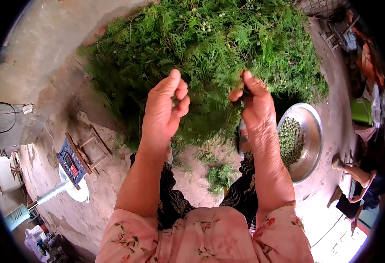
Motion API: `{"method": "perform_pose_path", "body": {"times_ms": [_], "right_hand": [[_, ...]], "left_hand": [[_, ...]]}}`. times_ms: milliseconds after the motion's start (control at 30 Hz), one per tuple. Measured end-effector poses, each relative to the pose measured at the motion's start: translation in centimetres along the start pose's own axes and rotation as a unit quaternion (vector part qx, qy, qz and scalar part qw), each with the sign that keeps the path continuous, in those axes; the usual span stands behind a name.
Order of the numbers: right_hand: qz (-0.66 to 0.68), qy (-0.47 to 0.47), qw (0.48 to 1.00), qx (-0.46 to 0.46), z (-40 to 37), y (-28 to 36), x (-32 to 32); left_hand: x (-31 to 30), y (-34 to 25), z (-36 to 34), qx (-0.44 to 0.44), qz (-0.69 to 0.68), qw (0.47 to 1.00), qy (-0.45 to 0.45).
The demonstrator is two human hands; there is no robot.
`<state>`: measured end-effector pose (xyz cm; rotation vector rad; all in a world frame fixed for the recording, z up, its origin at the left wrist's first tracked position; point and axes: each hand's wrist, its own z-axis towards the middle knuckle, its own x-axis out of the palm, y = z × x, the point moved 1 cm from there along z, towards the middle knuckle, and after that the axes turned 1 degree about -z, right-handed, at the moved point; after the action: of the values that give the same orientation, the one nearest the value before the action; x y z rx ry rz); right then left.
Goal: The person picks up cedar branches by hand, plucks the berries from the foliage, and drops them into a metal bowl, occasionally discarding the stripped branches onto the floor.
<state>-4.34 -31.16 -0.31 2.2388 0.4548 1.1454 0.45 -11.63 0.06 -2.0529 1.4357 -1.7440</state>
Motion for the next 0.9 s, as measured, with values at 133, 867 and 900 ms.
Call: {"method": "perform_pose_path", "body": {"times_ms": [133, 867, 900], "right_hand": [[0.016, 0.038, 0.999, -0.017, 0.0, 1.3, 0.2], [0.115, 0.026, 0.989, -0.083, 0.7, 3.7, -1.5], [0.077, 0.009, 0.992, -0.095, 0.8, 3.9, -1.8]], "left_hand": [[0.9, 1.6, 0.0, 0.138, 0.536, 0.833, 0.022], [1.0, 8.7, -2.5, 0.108, 0.878, 0.449, 0.127], [1.4, 7.7, -2.6, 0.111, 0.887, 0.437, 0.098]]}}
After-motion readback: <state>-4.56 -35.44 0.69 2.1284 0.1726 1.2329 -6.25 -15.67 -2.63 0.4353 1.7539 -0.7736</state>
